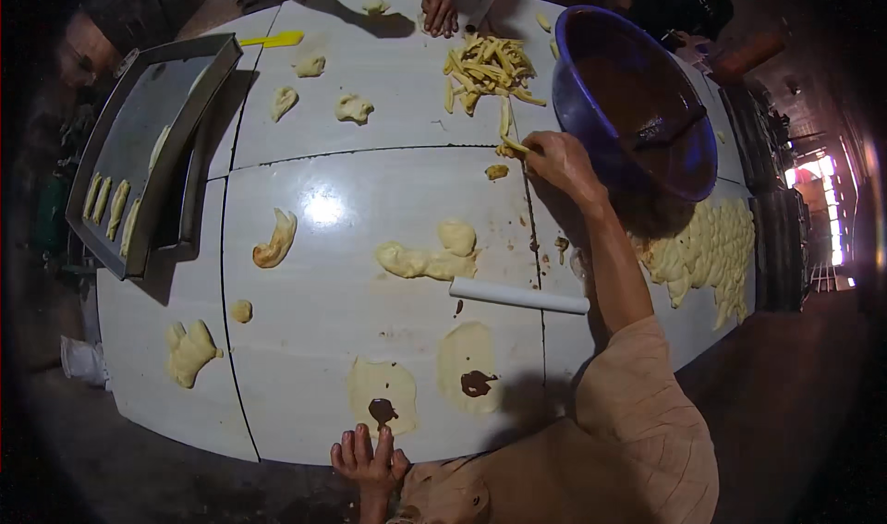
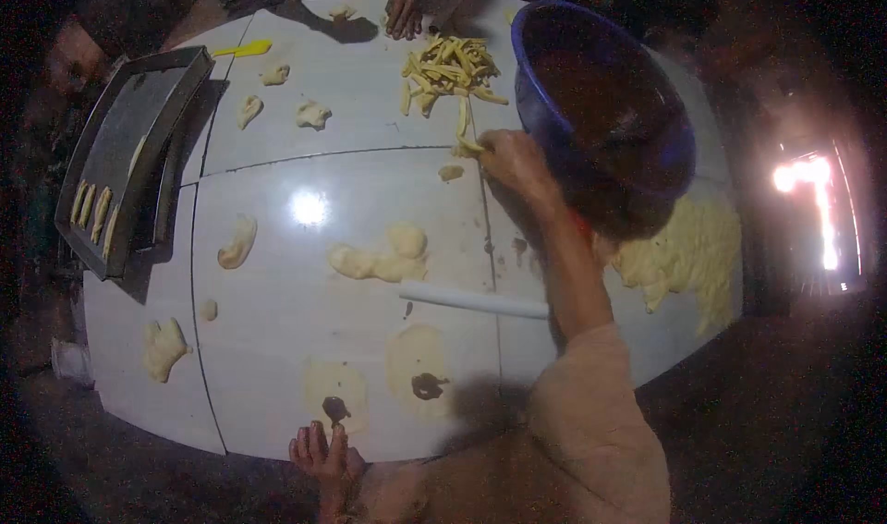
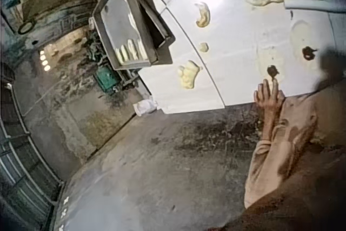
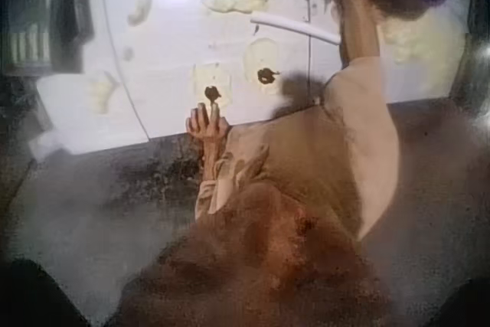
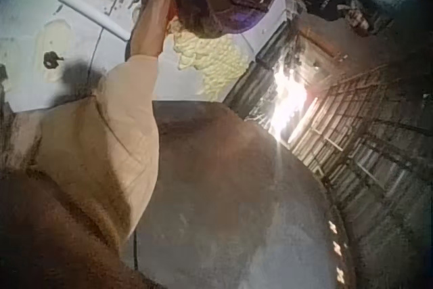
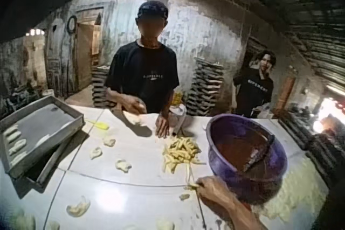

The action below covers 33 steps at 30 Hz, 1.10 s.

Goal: The person places rolled dough onto a baking tray, then flattens portions of dough using a rolling pin and by hand. Next, they spread chocolate filling onto the dough with a spatula, add a banana slice, and roll the dough closed by hand.

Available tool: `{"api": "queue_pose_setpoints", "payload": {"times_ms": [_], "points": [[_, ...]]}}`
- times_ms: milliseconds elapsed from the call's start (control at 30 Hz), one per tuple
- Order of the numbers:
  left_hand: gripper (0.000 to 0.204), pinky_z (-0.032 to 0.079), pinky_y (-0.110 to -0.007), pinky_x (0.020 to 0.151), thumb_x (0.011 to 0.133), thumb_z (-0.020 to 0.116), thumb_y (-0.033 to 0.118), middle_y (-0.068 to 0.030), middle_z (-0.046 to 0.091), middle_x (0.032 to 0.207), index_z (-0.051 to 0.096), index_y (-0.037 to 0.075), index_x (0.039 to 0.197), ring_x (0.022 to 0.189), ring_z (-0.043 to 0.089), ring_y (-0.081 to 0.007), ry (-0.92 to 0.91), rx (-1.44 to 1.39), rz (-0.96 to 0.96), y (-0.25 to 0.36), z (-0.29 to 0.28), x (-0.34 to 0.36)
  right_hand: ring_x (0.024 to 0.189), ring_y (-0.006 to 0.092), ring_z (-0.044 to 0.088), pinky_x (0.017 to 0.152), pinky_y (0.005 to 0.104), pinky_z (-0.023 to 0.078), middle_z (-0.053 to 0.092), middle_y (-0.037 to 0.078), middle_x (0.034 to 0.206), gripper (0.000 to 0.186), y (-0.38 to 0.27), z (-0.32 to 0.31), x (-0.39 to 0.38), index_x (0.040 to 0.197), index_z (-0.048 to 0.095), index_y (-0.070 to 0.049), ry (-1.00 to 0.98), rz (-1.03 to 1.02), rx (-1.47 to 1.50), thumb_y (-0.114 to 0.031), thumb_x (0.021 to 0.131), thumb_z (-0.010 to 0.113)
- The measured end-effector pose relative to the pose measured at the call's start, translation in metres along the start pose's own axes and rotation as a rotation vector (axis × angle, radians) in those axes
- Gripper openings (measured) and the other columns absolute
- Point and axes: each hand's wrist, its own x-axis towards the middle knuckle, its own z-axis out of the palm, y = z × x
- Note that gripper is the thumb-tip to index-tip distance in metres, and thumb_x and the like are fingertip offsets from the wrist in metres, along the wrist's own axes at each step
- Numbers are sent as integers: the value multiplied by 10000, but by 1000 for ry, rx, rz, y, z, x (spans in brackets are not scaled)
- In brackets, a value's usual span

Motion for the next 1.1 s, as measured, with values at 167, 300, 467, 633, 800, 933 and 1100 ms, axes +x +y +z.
{"api": "queue_pose_setpoints", "payload": {"times_ms": [167, 300, 467, 633, 800, 933, 1100], "points": [[433, 257, -566, 1154, 968, 498, 420, -139, 558, 1475, 699, 273, 1323, 1438, 410, -335, 35, -4, -3, -1, 4, -1, 835, 374, 708, 784, 456, 542, 725, 179, 837, 350, 2, -8, -32, 1052, 767, -48, -81, 61, -47, -303, 842, 649], [434, 262, -570, 1148, 967, 495, 413, -133, 557, 1478, 702, 267, 1320, 1425, 418, -337, 55, -18, 5, -3, 7, -5, 945, 377, 697, 849, 488, 530, 736, 186, 967, 292, 2, -14, -29, 1024, 769, -45, -149, 25, -143, -247, 845, 658], [391, 328, -638, 1092, 923, 585, 364, -199, 593, 1369, 700, 184, 1250, 1324, 482, -420, -84, 15, 19, -5, -1, -4, 1078, 401, 651, 958, 487, 509, 696, 209, 1126, 308, 23, 17, 48, 1160, 720, -19, 311, -60, -148, -194, 920, 638], [422, 262, -578, 1154, 953, 511, 421, -134, 562, 1464, 715, 286, 1297, 1416, 420, -342, 25, 60, 22, -1, 5, -1, 1028, 434, 651, 924, 523, 519, 679, 222, 1038, 193, 44, 51, 93, 1045, 693, -13, 369, 58, -216, -92, 891, 607], [440, 351, -611, 1079, 828, 589, 263, -185, 571, 1407, 676, 191, 1253, 1294, 493, -413, -37, 28, 28, -3, -9, 0, 974, 465, 676, 901, 530, 530, 695, 267, 987, 160, 30, 46, 84, 976, 692, -9, 338, 48, -162, -70, 866, 593], [450, 359, -606, 1080, 838, 593, 261, -178, 571, 1409, 670, 196, 1277, 1288, 501, -408, 54, -7, 19, -1, 6, -4, 1077, 431, 684, 964, 484, 523, 713, 270, 1124, 426, 34, 32, 71, 1191, 701, -18, 193, 188, 21, -191, 804, 664], [393, 288, -556, 1137, 963, 499, 376, -125, 569, 1452, 754, 270, 1243, 1386, 446, -339, 78, -3, -8, 1, 6, -4, 991, 349, 733, 897, 426, 555, 744, 239, 1022, 402, 21, 33, 33, 1201, 715, -46, 170, 248, 225, -219, 841, 668]]}}
